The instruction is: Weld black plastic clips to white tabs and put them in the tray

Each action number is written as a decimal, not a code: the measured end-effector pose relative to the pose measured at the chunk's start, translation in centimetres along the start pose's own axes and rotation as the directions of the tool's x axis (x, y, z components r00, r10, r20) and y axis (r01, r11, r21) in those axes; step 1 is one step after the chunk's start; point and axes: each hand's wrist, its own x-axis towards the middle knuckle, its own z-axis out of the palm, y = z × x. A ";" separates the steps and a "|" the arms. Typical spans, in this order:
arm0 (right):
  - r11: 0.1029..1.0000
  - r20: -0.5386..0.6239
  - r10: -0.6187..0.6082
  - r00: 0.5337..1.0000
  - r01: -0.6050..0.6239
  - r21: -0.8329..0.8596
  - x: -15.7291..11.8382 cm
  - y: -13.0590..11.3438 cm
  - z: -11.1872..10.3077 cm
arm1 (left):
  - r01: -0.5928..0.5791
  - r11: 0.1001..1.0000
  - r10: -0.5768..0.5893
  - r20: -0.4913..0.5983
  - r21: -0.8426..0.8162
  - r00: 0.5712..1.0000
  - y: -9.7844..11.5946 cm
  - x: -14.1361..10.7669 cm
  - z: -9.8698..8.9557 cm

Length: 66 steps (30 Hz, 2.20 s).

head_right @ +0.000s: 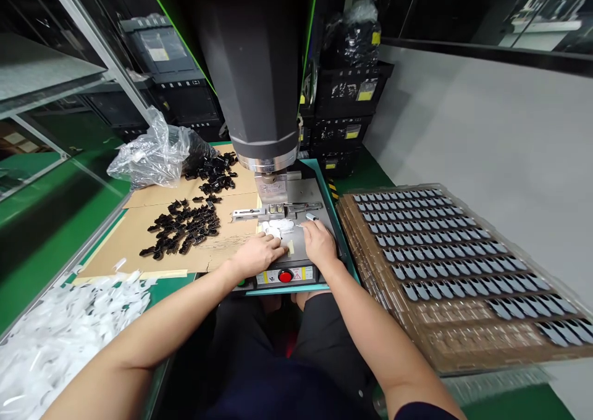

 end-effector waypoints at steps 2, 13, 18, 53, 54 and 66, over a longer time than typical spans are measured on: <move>0.999 -0.027 0.003 1.000 -0.002 0.039 0.0 0.0 0.2 | -0.051 0.998 0.051 0.008 0.025 0.999 0.2 0.0 -0.3; 0.997 -0.039 -0.064 0.997 0.062 -0.046 4.5 -2.9 2.4 | 0.218 0.958 -0.273 -0.362 -0.186 0.891 -5.6 -0.5 1.5; 0.983 0.074 -0.045 0.996 0.057 -0.175 6.5 -4.3 3.6 | 0.221 0.943 -0.305 -0.374 -0.249 0.876 -7.7 2.7 3.1; 0.954 0.440 -0.257 0.860 0.299 -0.029 7.4 -21.0 15.8 | 0.758 0.630 -0.776 -0.151 -0.167 0.612 -9.6 -15.1 1.3; 0.954 0.436 -0.256 0.863 0.299 -0.031 7.4 -21.1 15.8 | 0.747 0.637 -0.771 -0.137 -0.188 0.622 -9.7 -15.0 1.3; 0.989 0.035 -0.096 0.995 0.092 0.115 2.5 -11.0 6.8 | 0.373 0.825 -0.513 -0.288 -0.425 0.808 -8.0 -12.4 3.8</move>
